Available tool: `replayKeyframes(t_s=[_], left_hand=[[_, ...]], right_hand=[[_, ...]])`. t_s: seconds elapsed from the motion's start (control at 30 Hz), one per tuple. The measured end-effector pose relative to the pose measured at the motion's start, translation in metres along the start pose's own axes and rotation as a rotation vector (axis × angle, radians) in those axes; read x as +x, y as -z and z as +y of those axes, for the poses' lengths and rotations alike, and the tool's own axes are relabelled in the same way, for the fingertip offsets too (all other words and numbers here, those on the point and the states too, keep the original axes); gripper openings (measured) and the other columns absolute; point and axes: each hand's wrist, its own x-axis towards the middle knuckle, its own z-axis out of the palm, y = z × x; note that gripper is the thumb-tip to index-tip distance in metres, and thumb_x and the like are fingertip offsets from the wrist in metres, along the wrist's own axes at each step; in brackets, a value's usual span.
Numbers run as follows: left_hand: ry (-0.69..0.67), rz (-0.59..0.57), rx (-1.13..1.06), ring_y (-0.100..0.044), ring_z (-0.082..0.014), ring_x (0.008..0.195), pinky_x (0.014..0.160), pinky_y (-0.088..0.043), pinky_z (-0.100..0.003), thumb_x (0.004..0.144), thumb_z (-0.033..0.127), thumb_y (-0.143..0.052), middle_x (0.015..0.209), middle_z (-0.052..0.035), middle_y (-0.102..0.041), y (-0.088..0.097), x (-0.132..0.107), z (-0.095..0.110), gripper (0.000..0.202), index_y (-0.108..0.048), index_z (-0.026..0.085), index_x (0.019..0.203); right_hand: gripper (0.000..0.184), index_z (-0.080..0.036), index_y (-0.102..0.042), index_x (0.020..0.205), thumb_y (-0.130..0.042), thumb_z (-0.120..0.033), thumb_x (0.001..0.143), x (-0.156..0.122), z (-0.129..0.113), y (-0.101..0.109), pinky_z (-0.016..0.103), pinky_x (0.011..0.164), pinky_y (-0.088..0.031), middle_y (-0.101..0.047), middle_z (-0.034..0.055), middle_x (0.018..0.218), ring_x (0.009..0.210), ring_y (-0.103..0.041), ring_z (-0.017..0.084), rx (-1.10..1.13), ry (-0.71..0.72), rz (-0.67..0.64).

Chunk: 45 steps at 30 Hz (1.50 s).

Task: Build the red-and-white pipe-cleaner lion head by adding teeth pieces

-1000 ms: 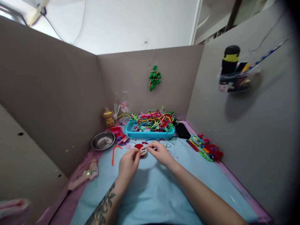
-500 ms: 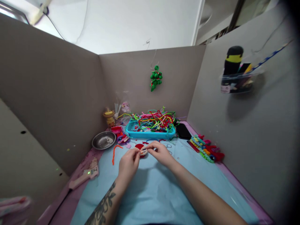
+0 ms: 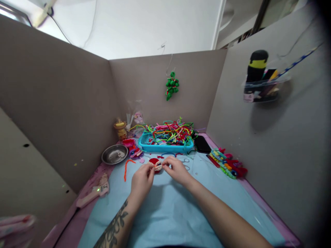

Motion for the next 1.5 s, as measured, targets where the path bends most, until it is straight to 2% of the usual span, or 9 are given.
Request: replayKeyframes(t_s=[0.37,0.63,0.87,1.07,1.1,1.2,1.27,1.37,1.5], left_hand=[[-0.002,-0.039,0.046,-0.060,-0.0171,0.073,0.064,-0.042,-0.026,0.086,0.029,-0.043,0.081,-0.0051,-0.066,0.000,-0.002,0.001,0.020,-0.061,0.019,0.083],[-0.002,-0.110,0.298,-0.060,-0.0179,0.068,0.058,-0.037,-0.025,0.085,0.023,-0.041,0.074,-0.0054,-0.064,-0.001,-0.006,0.013,0.017,-0.056,0.020,0.076],[0.045,-0.118,0.182,-0.060,-0.0175,0.068,0.058,-0.038,-0.025,0.084,0.027,-0.044,0.076,-0.0049,-0.065,0.015,-0.001,0.001,0.019,-0.059,0.020,0.076],[0.089,-0.077,0.069,-0.058,-0.0162,0.066,0.058,-0.039,-0.024,0.083,0.028,-0.045,0.074,-0.0038,-0.065,0.011,0.006,0.006,0.019,-0.061,0.019,0.079],[0.091,-0.072,0.063,-0.058,-0.0161,0.066,0.057,-0.039,-0.024,0.083,0.028,-0.045,0.073,-0.0037,-0.065,0.011,0.007,0.008,0.019,-0.061,0.019,0.079],[0.092,-0.055,0.039,-0.058,-0.0158,0.064,0.056,-0.039,-0.024,0.082,0.027,-0.046,0.072,-0.0032,-0.065,0.012,0.007,0.007,0.018,-0.062,0.019,0.078],[0.098,-0.037,0.010,-0.058,-0.0155,0.062,0.056,-0.039,-0.024,0.081,0.027,-0.047,0.071,-0.0029,-0.065,0.013,0.007,0.004,0.018,-0.063,0.019,0.078],[0.121,-0.020,-0.037,-0.058,-0.0149,0.059,0.055,-0.040,-0.024,0.081,0.028,-0.047,0.067,-0.0021,-0.065,0.011,0.008,0.000,0.019,-0.063,0.018,0.078],[0.107,-0.044,-0.054,-0.058,-0.0146,0.062,0.057,-0.041,-0.023,0.081,0.029,-0.047,0.070,-0.0017,-0.065,0.007,0.011,0.001,0.019,-0.063,0.020,0.080]], right_hand=[[0.015,-0.019,-0.061,0.071,-0.050,-0.011,0.077,-0.003,-0.002,-0.003,0.026,0.070,-0.043,-0.060,0.0026,0.075,0.075,-0.056,0.015,-0.106,0.052,0.052],[0.014,-0.020,-0.055,0.063,-0.049,-0.010,0.072,-0.004,0.006,-0.012,0.027,0.069,-0.039,-0.055,0.0023,0.071,0.072,-0.052,0.017,-0.313,0.012,0.171],[0.016,-0.020,-0.058,0.070,-0.045,-0.018,0.079,0.008,0.009,0.037,0.027,0.066,-0.041,-0.058,0.0034,0.074,0.072,-0.052,0.017,-0.194,-0.030,0.402],[0.023,-0.019,-0.060,0.095,-0.038,-0.020,0.087,0.060,0.004,0.070,0.034,0.082,-0.041,-0.058,0.0089,0.095,0.092,-0.052,0.021,-0.329,0.045,0.662],[0.025,-0.019,-0.060,0.100,-0.038,-0.018,0.087,0.070,0.013,0.071,0.036,0.085,-0.039,-0.059,0.0103,0.100,0.097,-0.050,0.023,-0.401,0.017,0.613],[0.032,-0.021,-0.063,0.102,-0.047,-0.009,0.078,0.088,0.049,0.069,0.038,0.082,-0.039,-0.060,0.0122,0.109,0.101,-0.049,0.027,-0.674,-0.216,0.182],[0.034,-0.024,-0.066,0.097,-0.053,-0.007,0.072,0.087,0.072,0.065,0.037,0.077,-0.040,-0.060,0.0099,0.115,0.096,-0.050,0.027,-0.697,-0.270,0.101],[0.025,-0.026,-0.069,0.089,-0.051,-0.013,0.077,0.074,0.091,0.062,0.036,0.081,-0.038,-0.058,0.0044,0.119,0.105,-0.045,0.025,-0.739,-0.266,0.144],[0.022,-0.021,-0.068,0.078,-0.050,-0.031,0.083,0.058,0.092,0.066,0.037,0.083,-0.036,-0.061,0.0087,0.108,0.103,-0.045,0.026,-0.740,-0.284,0.295]])
